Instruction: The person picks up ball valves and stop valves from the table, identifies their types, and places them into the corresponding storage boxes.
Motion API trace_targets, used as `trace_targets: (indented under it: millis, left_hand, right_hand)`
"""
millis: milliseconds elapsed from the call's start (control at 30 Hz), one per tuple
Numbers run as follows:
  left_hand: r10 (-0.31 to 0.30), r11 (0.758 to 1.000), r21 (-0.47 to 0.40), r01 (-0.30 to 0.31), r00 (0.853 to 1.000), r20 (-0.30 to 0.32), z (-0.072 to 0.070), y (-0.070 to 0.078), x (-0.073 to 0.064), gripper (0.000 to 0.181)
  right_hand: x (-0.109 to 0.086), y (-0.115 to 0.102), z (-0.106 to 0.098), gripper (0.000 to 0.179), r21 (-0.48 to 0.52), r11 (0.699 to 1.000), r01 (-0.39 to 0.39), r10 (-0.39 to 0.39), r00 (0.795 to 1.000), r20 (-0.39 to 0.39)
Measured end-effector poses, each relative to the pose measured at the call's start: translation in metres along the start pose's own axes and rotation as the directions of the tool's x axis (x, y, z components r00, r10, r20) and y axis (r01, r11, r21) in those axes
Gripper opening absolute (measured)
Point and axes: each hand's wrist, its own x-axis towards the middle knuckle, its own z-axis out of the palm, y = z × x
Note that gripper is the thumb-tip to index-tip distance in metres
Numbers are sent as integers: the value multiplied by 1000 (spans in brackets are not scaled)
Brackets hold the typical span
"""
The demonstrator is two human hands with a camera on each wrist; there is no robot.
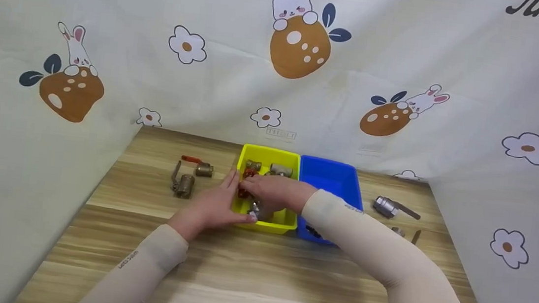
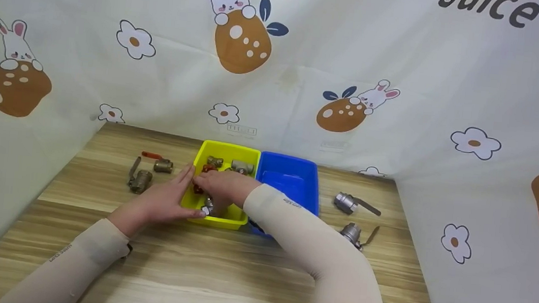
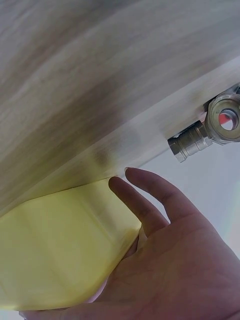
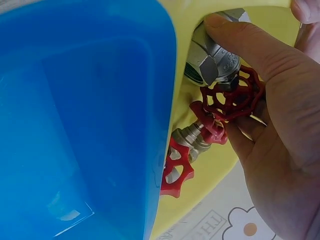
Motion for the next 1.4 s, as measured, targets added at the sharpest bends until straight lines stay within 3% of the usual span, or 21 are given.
trace_targets:
  millis: [500, 700, 1100, 1400]
  left_hand:
    - [12, 1000, -1, -12, 1000, -4, 5, 1, 4, 140]
    - [15, 1000, -10, -15, 1000, -6, 6, 0, 6, 142]
    - [0, 1000, 1, 0, 1000, -18, 4, -1, 4, 142]
    - [-19, 1000, 2, 19, 1000, 10, 3, -2, 3, 142]
  right_hand:
    - [-6, 3, 5, 96, 55, 998, -3, 5, 1000, -28]
    - [-14, 4, 2, 97, 80, 997, 19, -12, 995, -97]
    - [-61, 20, -8, 71, 293, 956, -15, 85, 970, -229]
    - [-99, 36, 1, 68, 385, 922, -48, 170, 942, -289]
